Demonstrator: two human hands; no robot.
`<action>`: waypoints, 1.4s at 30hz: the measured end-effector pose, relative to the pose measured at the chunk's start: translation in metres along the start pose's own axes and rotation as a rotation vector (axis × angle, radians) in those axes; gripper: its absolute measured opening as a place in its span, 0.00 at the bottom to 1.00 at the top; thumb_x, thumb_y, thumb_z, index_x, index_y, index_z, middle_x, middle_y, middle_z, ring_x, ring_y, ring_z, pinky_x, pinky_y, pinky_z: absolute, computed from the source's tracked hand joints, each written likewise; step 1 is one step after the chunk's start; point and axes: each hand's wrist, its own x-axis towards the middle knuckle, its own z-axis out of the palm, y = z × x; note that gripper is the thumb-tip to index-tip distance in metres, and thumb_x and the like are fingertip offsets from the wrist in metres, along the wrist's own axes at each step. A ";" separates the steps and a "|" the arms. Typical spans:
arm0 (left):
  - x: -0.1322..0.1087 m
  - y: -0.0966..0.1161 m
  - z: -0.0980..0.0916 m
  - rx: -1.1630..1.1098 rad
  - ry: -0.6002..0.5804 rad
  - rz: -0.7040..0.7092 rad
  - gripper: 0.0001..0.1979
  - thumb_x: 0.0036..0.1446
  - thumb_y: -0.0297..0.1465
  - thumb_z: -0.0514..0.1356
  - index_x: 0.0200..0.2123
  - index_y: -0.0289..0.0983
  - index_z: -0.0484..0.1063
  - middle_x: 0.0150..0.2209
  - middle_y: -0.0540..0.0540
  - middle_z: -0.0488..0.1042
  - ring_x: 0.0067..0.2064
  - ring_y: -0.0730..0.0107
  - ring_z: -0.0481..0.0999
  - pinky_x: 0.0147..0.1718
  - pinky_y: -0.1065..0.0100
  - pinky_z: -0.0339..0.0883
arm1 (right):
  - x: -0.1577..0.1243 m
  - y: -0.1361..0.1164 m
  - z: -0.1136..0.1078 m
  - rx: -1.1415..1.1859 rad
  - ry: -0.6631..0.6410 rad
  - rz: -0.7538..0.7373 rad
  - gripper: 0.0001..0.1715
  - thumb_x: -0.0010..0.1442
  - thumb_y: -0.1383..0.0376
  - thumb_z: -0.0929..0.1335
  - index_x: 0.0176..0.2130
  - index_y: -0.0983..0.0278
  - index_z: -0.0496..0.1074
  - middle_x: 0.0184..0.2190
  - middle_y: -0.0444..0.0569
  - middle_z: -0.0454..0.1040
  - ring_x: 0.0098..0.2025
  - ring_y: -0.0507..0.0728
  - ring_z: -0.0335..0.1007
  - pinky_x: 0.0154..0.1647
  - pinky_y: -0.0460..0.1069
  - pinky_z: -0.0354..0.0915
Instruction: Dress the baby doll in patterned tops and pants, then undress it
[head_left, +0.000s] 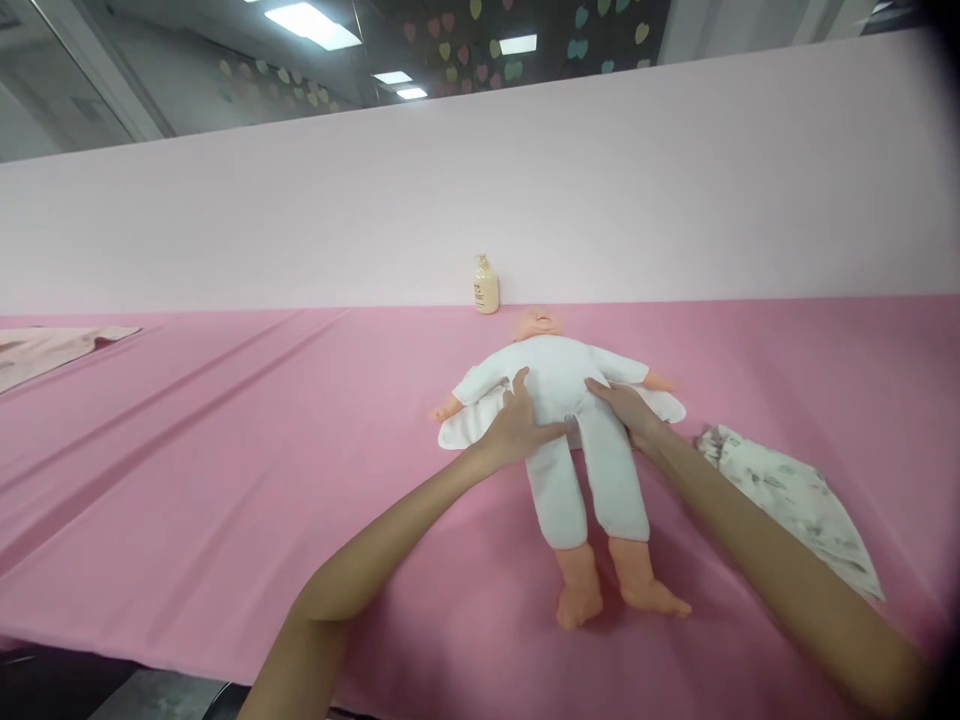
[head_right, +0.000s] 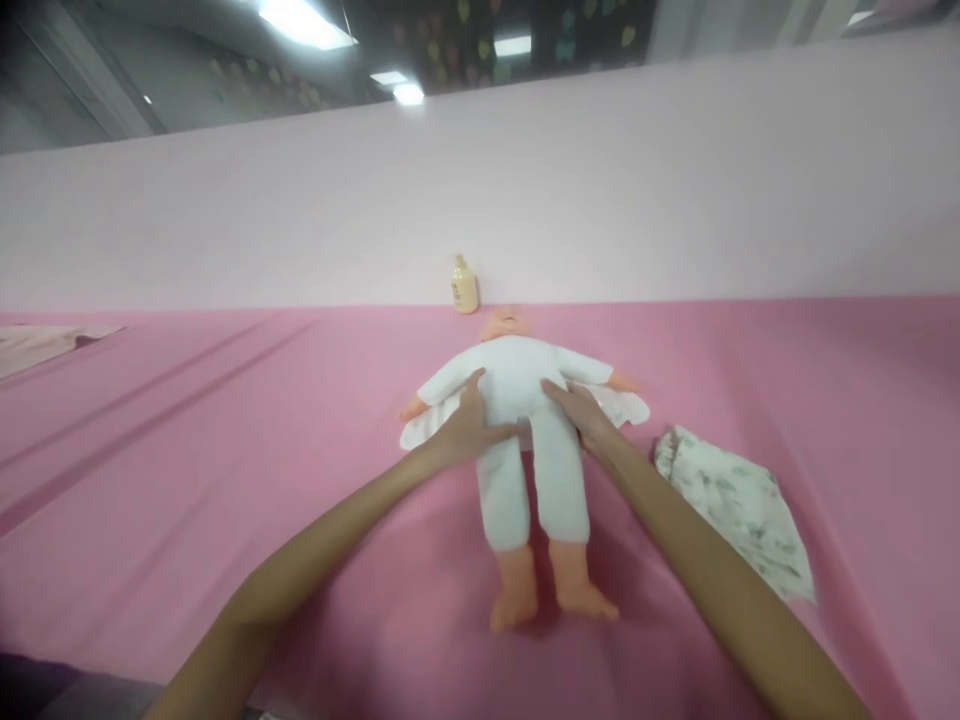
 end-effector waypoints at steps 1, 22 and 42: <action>0.001 -0.002 0.002 0.011 -0.001 -0.005 0.57 0.45 0.51 0.63 0.68 0.40 0.31 0.66 0.29 0.45 0.64 0.42 0.54 0.52 0.54 0.63 | 0.000 0.002 0.001 0.004 0.018 -0.006 0.17 0.53 0.56 0.72 0.41 0.64 0.74 0.39 0.53 0.79 0.34 0.59 0.76 0.31 0.51 0.75; 0.012 -0.021 0.007 0.147 -0.031 -0.038 0.47 0.51 0.56 0.56 0.66 0.46 0.37 0.57 0.33 0.58 0.48 0.47 0.71 0.42 0.54 0.67 | 0.030 0.022 0.007 -0.270 0.368 -0.361 0.26 0.51 0.60 0.70 0.51 0.61 0.67 0.48 0.51 0.73 0.47 0.57 0.72 0.48 0.53 0.69; 0.003 -0.022 0.032 0.765 -0.068 0.245 0.19 0.55 0.15 0.47 0.31 0.33 0.77 0.28 0.38 0.75 0.35 0.55 0.75 0.35 0.58 0.65 | 0.087 0.009 0.168 -1.601 -0.596 -1.205 0.26 0.60 0.76 0.60 0.57 0.64 0.63 0.45 0.55 0.72 0.46 0.61 0.67 0.50 0.57 0.58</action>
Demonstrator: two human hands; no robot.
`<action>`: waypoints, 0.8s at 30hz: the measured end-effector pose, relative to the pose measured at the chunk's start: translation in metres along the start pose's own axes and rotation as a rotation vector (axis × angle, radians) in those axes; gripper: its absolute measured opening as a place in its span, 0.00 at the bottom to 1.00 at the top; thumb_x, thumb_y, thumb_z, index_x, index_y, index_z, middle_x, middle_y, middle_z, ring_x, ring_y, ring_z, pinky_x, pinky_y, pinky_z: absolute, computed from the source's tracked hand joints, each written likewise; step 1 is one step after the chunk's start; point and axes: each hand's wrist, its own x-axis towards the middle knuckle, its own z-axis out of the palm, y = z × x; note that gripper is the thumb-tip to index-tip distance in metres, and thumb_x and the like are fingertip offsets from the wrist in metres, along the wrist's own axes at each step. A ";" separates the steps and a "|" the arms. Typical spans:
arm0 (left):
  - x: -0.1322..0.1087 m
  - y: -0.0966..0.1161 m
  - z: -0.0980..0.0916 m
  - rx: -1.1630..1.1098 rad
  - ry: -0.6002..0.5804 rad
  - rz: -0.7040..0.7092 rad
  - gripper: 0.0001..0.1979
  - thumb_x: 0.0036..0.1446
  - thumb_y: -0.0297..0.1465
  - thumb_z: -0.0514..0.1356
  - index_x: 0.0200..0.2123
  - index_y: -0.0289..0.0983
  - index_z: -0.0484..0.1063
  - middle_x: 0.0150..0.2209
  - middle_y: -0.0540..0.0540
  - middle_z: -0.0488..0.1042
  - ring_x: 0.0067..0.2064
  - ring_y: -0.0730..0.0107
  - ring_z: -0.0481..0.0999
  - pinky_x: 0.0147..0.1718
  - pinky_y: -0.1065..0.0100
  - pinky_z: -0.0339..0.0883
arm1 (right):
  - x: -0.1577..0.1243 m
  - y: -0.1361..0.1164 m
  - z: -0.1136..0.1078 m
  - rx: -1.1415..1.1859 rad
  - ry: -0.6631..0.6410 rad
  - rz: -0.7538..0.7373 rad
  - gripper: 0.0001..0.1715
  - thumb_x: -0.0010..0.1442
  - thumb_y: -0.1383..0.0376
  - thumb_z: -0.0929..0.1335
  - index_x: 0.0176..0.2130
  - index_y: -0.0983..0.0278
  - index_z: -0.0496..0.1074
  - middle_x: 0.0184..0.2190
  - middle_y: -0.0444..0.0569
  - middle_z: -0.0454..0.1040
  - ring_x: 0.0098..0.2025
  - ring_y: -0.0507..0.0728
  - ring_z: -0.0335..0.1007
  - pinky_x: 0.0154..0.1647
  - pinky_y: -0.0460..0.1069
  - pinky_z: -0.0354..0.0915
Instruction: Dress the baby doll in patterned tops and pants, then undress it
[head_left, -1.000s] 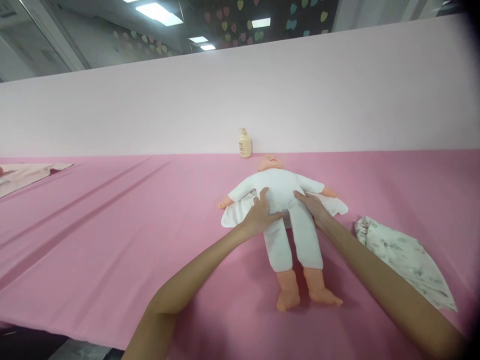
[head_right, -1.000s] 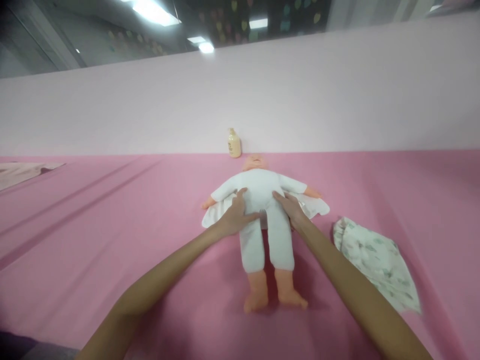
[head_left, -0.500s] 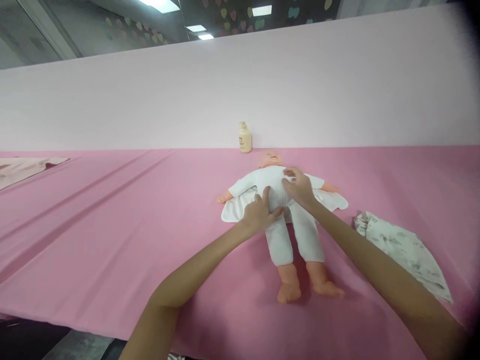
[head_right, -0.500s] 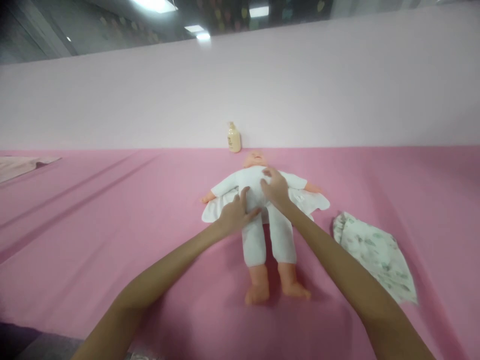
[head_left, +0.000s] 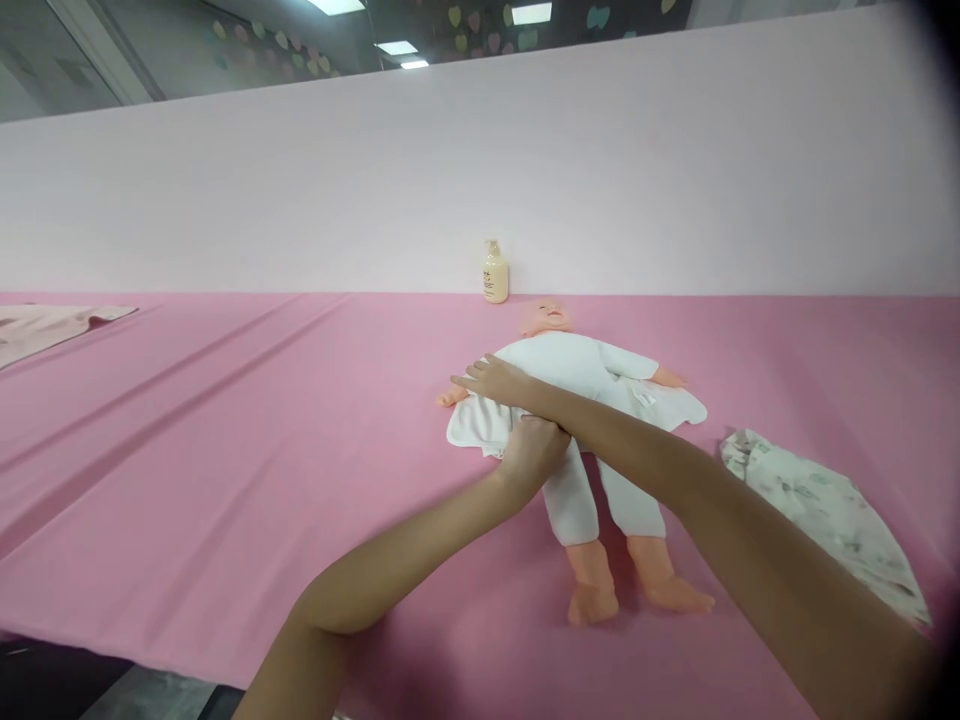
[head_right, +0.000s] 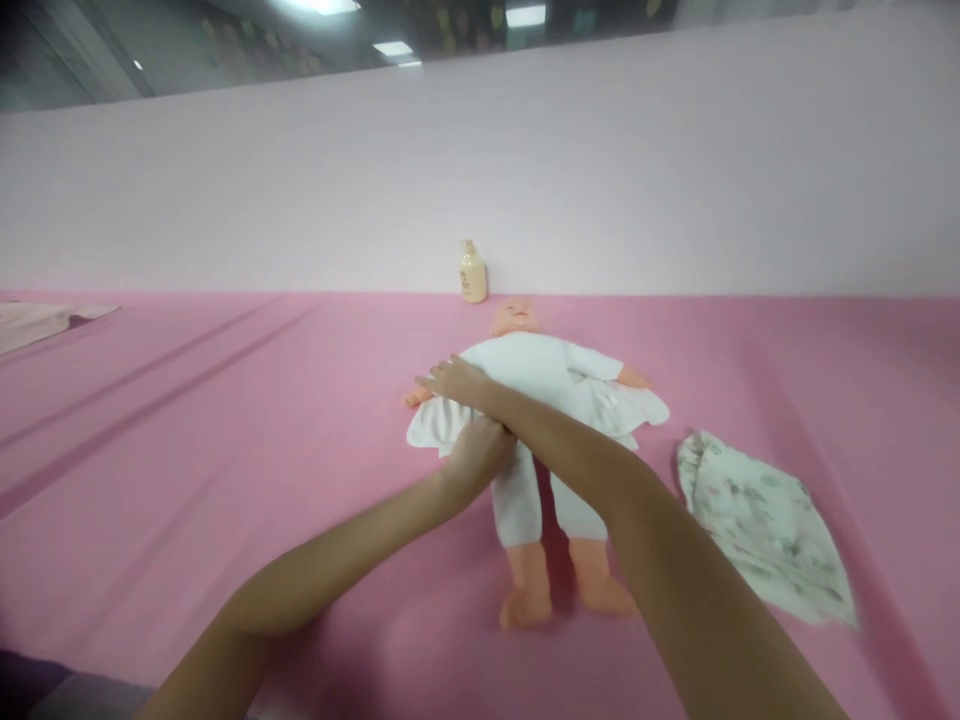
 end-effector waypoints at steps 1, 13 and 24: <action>0.000 0.000 0.001 0.018 -0.011 0.014 0.19 0.54 0.14 0.47 0.31 0.32 0.77 0.28 0.38 0.74 0.34 0.55 0.75 0.34 0.58 0.65 | 0.002 0.001 0.003 0.030 0.023 0.016 0.27 0.59 0.78 0.60 0.56 0.63 0.64 0.44 0.54 0.72 0.45 0.61 0.66 0.50 0.57 0.58; -0.002 0.000 0.003 0.086 0.055 -0.022 0.22 0.58 0.18 0.43 0.46 0.28 0.74 0.26 0.34 0.72 0.28 0.57 0.74 0.22 0.61 0.60 | 0.006 0.025 -0.015 1.002 0.925 0.796 0.10 0.49 0.63 0.68 0.26 0.61 0.60 0.24 0.40 0.63 0.29 0.52 0.61 0.34 0.47 0.62; 0.046 -0.108 -0.016 0.045 0.318 -0.472 0.24 0.62 0.41 0.46 0.27 0.37 0.76 0.25 0.43 0.75 0.30 0.63 0.74 0.27 0.66 0.56 | -0.009 0.047 -0.024 1.621 1.166 0.878 0.14 0.38 0.67 0.71 0.30 0.65 0.70 0.26 0.41 0.70 0.31 0.52 0.67 0.35 0.47 0.64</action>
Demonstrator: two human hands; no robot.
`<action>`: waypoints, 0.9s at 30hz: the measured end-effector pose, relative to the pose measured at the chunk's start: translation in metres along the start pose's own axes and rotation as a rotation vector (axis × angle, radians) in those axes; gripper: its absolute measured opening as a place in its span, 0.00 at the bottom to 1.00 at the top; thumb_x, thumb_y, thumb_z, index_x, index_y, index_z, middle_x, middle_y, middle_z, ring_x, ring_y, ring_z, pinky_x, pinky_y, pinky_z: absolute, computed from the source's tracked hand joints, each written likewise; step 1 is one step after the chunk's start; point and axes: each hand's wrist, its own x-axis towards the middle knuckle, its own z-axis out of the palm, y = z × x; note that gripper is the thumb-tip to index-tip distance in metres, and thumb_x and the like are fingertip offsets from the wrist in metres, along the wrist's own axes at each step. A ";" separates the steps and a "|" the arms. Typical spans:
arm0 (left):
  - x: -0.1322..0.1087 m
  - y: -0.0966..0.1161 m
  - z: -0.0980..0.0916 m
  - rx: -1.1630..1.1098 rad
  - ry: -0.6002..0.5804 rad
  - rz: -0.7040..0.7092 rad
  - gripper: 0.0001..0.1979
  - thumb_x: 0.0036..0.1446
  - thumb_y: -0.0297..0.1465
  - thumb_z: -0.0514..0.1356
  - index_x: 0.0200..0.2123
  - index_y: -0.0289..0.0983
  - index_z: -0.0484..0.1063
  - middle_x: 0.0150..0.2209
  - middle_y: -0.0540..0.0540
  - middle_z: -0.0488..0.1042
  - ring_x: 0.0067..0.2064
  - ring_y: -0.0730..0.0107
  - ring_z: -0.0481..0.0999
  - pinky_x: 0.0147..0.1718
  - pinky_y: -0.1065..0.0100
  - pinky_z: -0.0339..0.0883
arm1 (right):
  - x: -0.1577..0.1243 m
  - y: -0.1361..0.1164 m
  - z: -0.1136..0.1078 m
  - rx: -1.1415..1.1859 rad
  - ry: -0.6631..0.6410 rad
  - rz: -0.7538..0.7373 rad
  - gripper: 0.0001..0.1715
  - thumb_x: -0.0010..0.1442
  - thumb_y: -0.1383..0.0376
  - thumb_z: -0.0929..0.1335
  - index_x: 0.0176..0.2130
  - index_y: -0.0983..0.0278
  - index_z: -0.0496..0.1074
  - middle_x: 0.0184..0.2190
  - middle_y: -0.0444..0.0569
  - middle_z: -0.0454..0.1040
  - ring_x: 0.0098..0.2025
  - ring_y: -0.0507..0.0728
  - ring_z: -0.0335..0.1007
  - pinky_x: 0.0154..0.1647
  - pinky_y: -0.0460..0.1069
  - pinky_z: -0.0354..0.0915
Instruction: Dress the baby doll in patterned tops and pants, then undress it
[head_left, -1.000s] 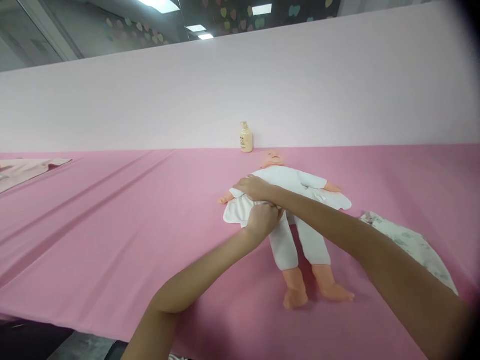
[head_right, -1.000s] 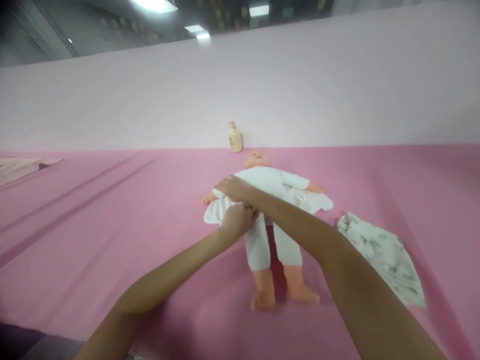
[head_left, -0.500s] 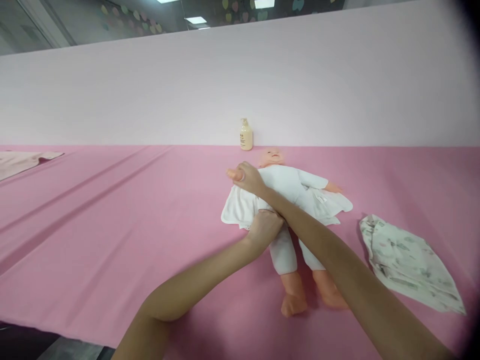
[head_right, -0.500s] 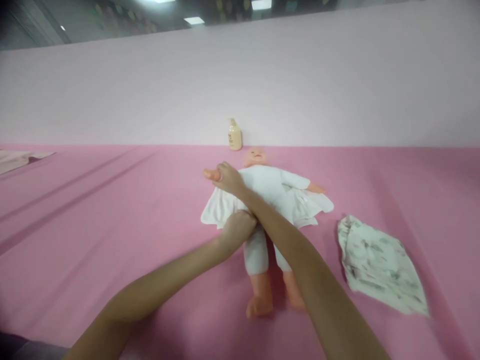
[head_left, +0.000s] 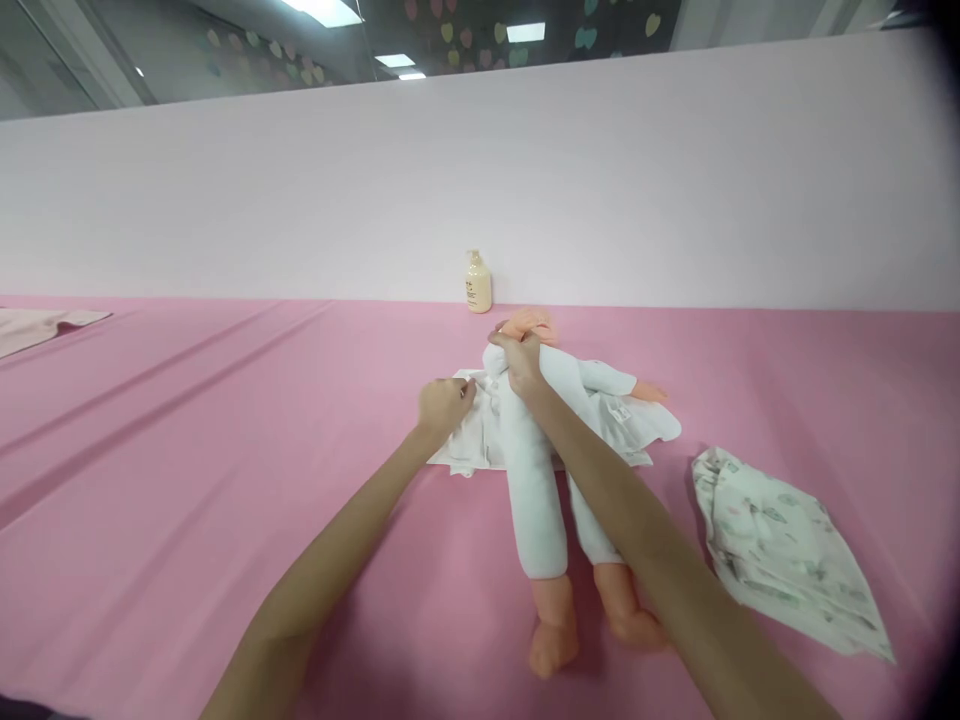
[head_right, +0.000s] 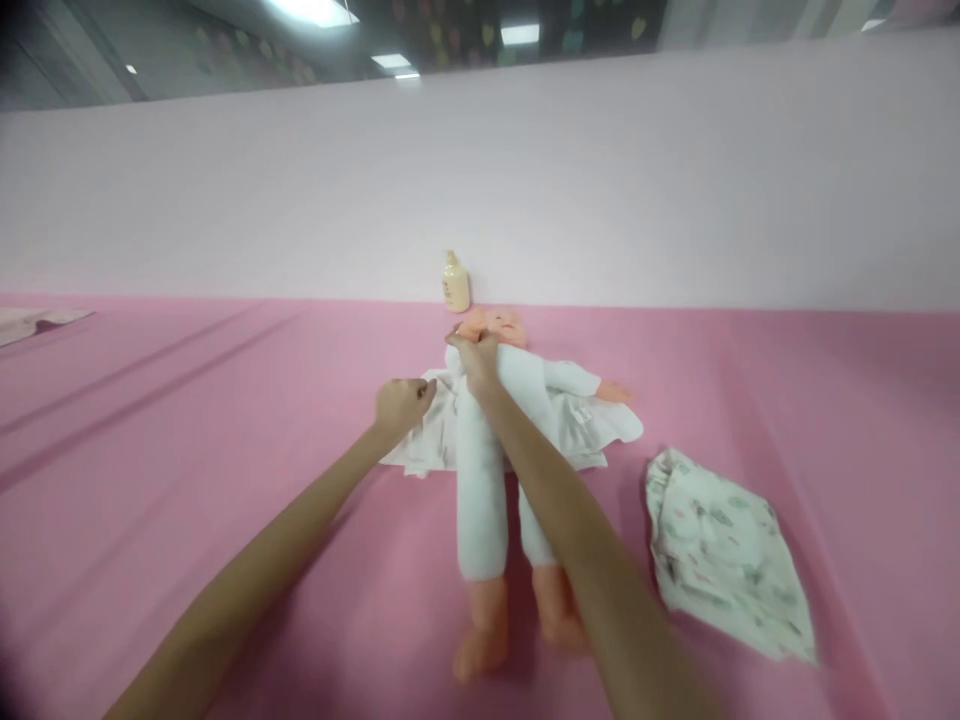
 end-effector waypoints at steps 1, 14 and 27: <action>0.006 -0.005 0.006 -0.010 0.005 -0.045 0.22 0.62 0.41 0.46 0.31 0.37 0.76 0.29 0.43 0.77 0.33 0.62 0.75 0.28 0.67 0.58 | 0.000 0.000 0.000 0.002 -0.008 0.003 0.14 0.37 0.66 0.71 0.29 0.65 0.70 0.26 0.41 0.71 0.31 0.52 0.67 0.35 0.47 0.64; 0.036 0.019 0.027 0.097 -0.211 -0.219 0.27 0.55 0.34 0.54 0.59 0.37 0.60 0.57 0.35 0.66 0.57 0.51 0.66 0.50 0.55 0.64 | -0.004 -0.004 0.001 0.071 -0.071 0.006 0.12 0.37 0.68 0.71 0.27 0.66 0.70 0.26 0.42 0.70 0.29 0.50 0.65 0.32 0.46 0.63; 0.041 0.006 -0.013 0.150 -0.217 -0.165 0.15 0.58 0.32 0.52 0.48 0.38 0.68 0.45 0.38 0.75 0.47 0.58 0.75 0.40 0.65 0.68 | -0.021 0.016 -0.002 -0.963 -0.371 -0.502 0.03 0.52 0.69 0.64 0.31 0.62 0.64 0.29 0.44 0.70 0.32 0.54 0.63 0.36 0.47 0.61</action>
